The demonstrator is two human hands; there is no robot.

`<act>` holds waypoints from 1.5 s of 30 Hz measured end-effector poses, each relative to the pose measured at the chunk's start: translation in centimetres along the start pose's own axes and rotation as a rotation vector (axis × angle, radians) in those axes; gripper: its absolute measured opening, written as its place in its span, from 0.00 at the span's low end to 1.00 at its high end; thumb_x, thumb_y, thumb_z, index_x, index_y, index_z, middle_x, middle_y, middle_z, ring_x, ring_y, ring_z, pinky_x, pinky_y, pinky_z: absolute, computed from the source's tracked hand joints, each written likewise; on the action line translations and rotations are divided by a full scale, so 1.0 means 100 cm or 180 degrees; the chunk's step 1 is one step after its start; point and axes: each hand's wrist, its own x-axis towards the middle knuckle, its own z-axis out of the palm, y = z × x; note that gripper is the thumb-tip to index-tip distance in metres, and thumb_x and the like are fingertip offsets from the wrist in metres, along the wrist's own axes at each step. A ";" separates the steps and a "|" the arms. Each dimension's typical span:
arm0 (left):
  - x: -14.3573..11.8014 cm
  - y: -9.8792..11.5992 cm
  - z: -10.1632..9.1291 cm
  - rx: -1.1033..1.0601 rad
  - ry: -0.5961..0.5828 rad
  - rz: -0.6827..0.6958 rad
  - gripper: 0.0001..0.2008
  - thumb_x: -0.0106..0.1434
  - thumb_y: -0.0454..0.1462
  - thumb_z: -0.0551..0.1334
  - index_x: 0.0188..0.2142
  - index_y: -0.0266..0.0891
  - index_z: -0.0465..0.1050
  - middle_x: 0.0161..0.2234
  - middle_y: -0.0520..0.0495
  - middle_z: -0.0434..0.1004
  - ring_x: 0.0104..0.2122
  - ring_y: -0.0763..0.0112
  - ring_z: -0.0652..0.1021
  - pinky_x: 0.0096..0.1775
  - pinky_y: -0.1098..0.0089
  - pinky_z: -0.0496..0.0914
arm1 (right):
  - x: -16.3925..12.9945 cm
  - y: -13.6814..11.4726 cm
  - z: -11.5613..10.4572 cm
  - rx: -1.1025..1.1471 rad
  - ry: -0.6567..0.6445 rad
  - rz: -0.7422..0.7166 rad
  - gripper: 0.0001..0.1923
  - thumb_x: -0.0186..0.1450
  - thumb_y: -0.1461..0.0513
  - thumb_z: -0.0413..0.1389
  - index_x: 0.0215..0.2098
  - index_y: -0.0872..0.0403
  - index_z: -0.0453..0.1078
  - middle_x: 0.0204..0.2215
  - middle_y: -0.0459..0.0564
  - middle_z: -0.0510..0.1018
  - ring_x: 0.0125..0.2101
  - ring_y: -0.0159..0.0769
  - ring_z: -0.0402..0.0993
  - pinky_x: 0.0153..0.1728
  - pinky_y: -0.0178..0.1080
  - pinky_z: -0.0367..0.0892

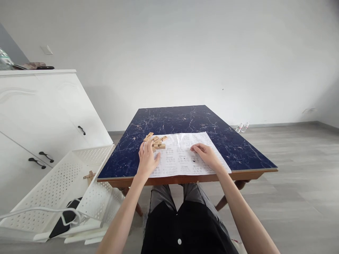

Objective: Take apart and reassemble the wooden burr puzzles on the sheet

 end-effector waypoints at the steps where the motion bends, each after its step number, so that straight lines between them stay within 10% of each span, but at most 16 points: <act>1: 0.003 -0.001 0.002 0.0039 -0.0064 0.0056 0.31 0.70 0.39 0.62 0.70 0.43 0.57 0.71 0.32 0.61 0.73 0.36 0.55 0.68 0.34 0.56 | 0.000 0.000 0.000 0.0009 0.0005 -0.0004 0.21 0.71 0.44 0.54 0.40 0.49 0.79 0.44 0.55 0.86 0.46 0.50 0.80 0.44 0.45 0.70; 29: 0.006 0.018 -0.005 -0.0008 -0.0591 0.0469 0.14 0.73 0.46 0.64 0.53 0.43 0.78 0.53 0.37 0.73 0.59 0.42 0.72 0.59 0.43 0.71 | 0.007 0.008 0.002 -0.0279 -0.0034 -0.0100 0.17 0.74 0.50 0.52 0.42 0.50 0.78 0.45 0.54 0.86 0.46 0.47 0.82 0.46 0.44 0.72; 38: -0.007 0.058 0.010 -0.0399 -0.0913 0.0430 0.18 0.72 0.44 0.66 0.59 0.45 0.75 0.61 0.38 0.72 0.63 0.45 0.71 0.58 0.50 0.74 | -0.008 -0.012 0.035 -0.0837 -0.0245 -0.0529 0.14 0.73 0.57 0.56 0.54 0.50 0.76 0.53 0.56 0.81 0.52 0.47 0.79 0.48 0.44 0.73; 45: -0.015 0.051 0.004 -0.0536 -0.0920 0.0058 0.26 0.72 0.43 0.65 0.66 0.44 0.67 0.62 0.37 0.75 0.62 0.48 0.75 0.59 0.52 0.72 | -0.024 -0.014 0.059 -0.1095 0.0055 -0.0392 0.15 0.70 0.58 0.61 0.53 0.51 0.74 0.50 0.58 0.79 0.51 0.53 0.76 0.50 0.50 0.71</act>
